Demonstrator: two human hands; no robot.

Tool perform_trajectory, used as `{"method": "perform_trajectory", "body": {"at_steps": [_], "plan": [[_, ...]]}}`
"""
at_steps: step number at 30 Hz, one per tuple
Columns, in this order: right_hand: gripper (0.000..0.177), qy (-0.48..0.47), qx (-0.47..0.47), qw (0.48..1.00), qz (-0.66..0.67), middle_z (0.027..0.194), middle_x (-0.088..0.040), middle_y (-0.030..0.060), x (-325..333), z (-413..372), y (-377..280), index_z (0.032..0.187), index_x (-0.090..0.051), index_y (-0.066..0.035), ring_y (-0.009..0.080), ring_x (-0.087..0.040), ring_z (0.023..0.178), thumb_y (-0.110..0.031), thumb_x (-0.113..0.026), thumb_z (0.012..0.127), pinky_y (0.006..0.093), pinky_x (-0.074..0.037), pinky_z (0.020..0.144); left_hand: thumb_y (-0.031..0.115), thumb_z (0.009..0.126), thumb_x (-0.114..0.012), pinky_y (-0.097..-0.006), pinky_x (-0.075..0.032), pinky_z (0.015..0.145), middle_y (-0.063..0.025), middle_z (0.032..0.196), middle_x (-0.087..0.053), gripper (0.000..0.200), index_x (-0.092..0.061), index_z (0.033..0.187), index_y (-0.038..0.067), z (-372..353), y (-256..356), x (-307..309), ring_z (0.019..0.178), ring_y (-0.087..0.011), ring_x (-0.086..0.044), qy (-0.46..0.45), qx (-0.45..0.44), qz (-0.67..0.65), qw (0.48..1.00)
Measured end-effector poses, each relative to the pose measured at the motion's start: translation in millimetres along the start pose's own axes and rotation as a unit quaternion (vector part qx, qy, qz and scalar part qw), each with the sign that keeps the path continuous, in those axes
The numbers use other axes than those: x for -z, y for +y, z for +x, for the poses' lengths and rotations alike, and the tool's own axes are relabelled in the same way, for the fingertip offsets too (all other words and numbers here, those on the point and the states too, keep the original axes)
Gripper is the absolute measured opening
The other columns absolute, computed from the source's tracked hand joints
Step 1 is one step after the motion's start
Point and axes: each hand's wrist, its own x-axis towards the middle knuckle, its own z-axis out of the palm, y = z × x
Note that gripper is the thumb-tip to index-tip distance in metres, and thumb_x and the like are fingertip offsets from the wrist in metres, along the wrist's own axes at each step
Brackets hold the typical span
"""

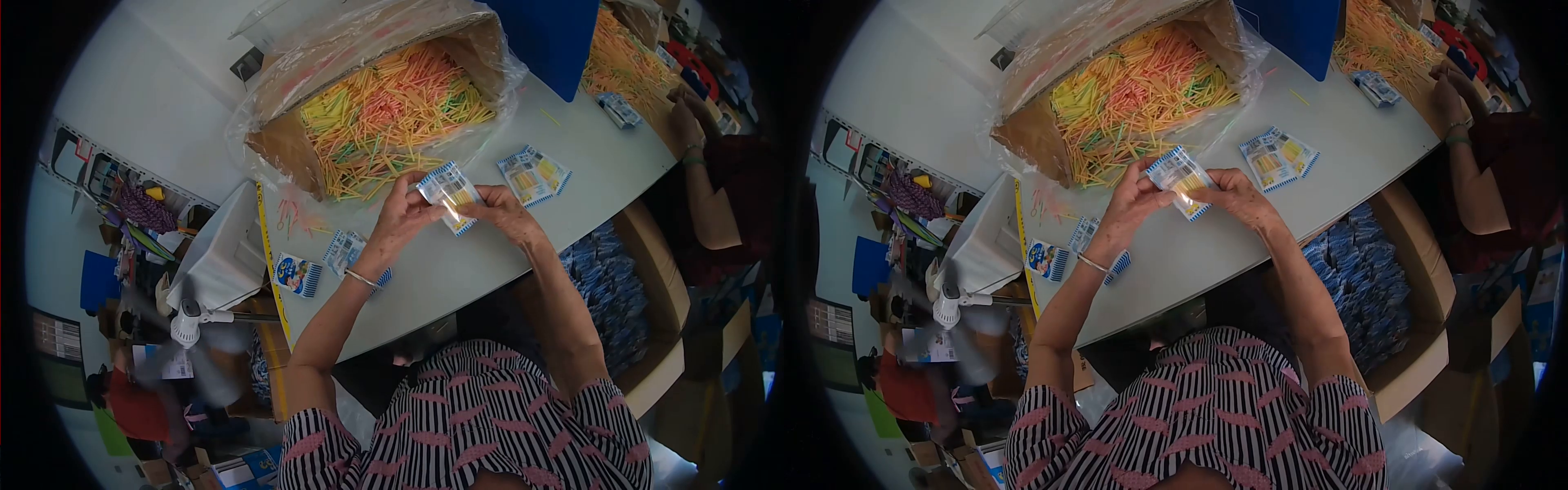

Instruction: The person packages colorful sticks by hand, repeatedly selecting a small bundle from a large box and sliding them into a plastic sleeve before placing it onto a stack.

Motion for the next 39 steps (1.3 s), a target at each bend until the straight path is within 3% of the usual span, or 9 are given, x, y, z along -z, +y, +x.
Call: {"method": "perform_trajectory", "body": {"at_steps": [13, 20, 26, 28, 31, 34, 36, 37, 39], "plan": [[0.026, -0.003, -0.005, 1.0, 0.027, 0.082, -0.065, 0.0013, -6.9, -2.4, 3.2, 0.105, -0.063, 0.0, 0.0044, -0.056, 0.067, -0.013, -0.065, 0.083, 0.0191, -0.046, 0.059, 0.0, 0.079, -0.062, -0.0286, -0.046, 0.087, -0.01, 0.112, -0.054, 0.059, -0.033, 0.13, 0.004, 2.7, -15.6, -2.5, 0.1, -0.015, -0.055, 0.014, 0.006, -0.012, 1.0], [0.027, -0.009, -0.017, 1.0, 0.008, 0.083, -0.065, 0.0014, -4.1, -7.4, 4.0, 0.108, -0.062, 0.0, 0.0041, -0.056, 0.068, -0.012, -0.062, 0.084, 0.0192, -0.046, 0.059, 0.002, 0.079, -0.064, -0.0288, -0.045, 0.088, -0.007, 0.11, -0.055, 0.06, -0.033, 0.13, 0.004, -0.2, -18.7, -5.9, 0.099, -0.0144, -0.055, 0.013, 0.035, 0.036, 0.999], [0.027, -0.022, -0.022, 0.999, 0.031, 0.086, -0.065, 0.002, -4.4, -6.6, 8.8, 0.106, -0.062, 0.001, 0.0051, -0.057, 0.071, -0.012, -0.065, 0.083, 0.0194, -0.047, 0.063, 0.004, 0.08, -0.066, -0.0266, -0.046, 0.084, -0.0061, 0.105, -0.057, 0.051, -0.039, 0.123, 0.0, 5.3, -24.6, -4.1, 0.095, -0.0114, -0.055, -0.003, 0.022, -0.03, 0.999], [0.027, -0.013, -0.022, 0.999, 0.023, 0.086, -0.065, 0.0018, -1.7, -8.1, 11.9, 0.106, -0.062, 0.002, 0.0051, -0.057, 0.073, -0.012, -0.065, 0.083, 0.0193, -0.046, 0.065, 0.008, 0.079, -0.068, -0.0234, -0.049, 0.075, -0.0083, 0.097, -0.059, 0.047, -0.043, 0.117, -0.002, 6.9, -32.9, -6.3, 0.087, -0.0111, -0.058, 0.031, -0.02, 0.156, 0.987], [0.023, -0.016, 0.033, 0.999, -0.014, 0.081, -0.064, -0.0004, 2.5, -12.6, 11.4, 0.104, -0.063, 0.001, 0.0027, -0.055, 0.069, -0.012, -0.062, 0.085, 0.0184, -0.044, 0.06, 0.007, 0.08, -0.067, -0.0252, -0.047, 0.08, -0.0095, 0.1, -0.059, 0.046, -0.043, 0.118, -0.001, 5.7, -31.9, -9.8, 0.091, -0.0106, -0.056, 0.015, -0.027, 0.095, 0.995], [0.023, 0.026, 0.044, 0.993, -0.104, 0.081, -0.065, 0.0027, 20.7, -21.5, 0.3, 0.101, -0.064, 0.0, 0.0096, -0.057, 0.07, -0.012, -0.064, 0.081, 0.0242, -0.045, 0.067, 0.005, 0.081, -0.065, -0.0275, -0.047, 0.083, -0.0084, 0.101, -0.059, 0.044, -0.043, 0.119, 0.0, -5.5, -11.5, -10.8, 0.093, -0.0111, -0.055, 0.025, -0.03, 0.006, 0.999], [0.022, 0.13, 0.226, 0.89, -0.375, 0.092, -0.063, 0.0092, 49.8, -21.9, 5.0, 0.095, -0.065, 0.0, 0.0213, -0.054, 0.083, -0.011, -0.066, 0.076, 0.0308, -0.043, 0.077, 0.004, 0.081, -0.064, -0.0279, -0.046, 0.085, -0.008, 0.102, -0.058, 0.044, -0.043, 0.12, 0.001, -10.2, -3.8, -0.4, 0.095, -0.0117, -0.055, 0.036, -0.026, 0.035, 0.998], [0.019, 0.216, 0.236, 0.873, -0.367, 0.105, -0.056, 0.0142, 54.7, -21.0, 13.6, 0.085, -0.066, 0.0, 0.0304, -0.046, 0.097, -0.011, -0.067, 0.07, 0.0374, -0.038, 0.084, 0.003, 0.082, -0.063, -0.0282, -0.046, 0.086, -0.0076, 0.102, -0.058, 0.043, -0.043, 0.12, 0.002, -13.5, -1.5, 3.3, 0.096, -0.0124, -0.055, 0.048, -0.022, 0.064, 0.997], [0.022, 0.249, 0.162, 0.834, -0.465, 0.11, -0.053, 0.0138, 68.4, -18.8, 13.3, 0.087, -0.064, -0.001, 0.0307, -0.044, 0.102, -0.012, -0.068, 0.069, 0.0395, -0.036, 0.085, 0.007, 0.084, -0.061, -0.0273, -0.043, 0.088, -0.0066, 0.105, -0.057, 0.042, -0.043, 0.121, 0.002, -23.7, 1.3, 7.2, 0.098, -0.0122, -0.053, 0.042, -0.013, 0.073, 0.996]]}}
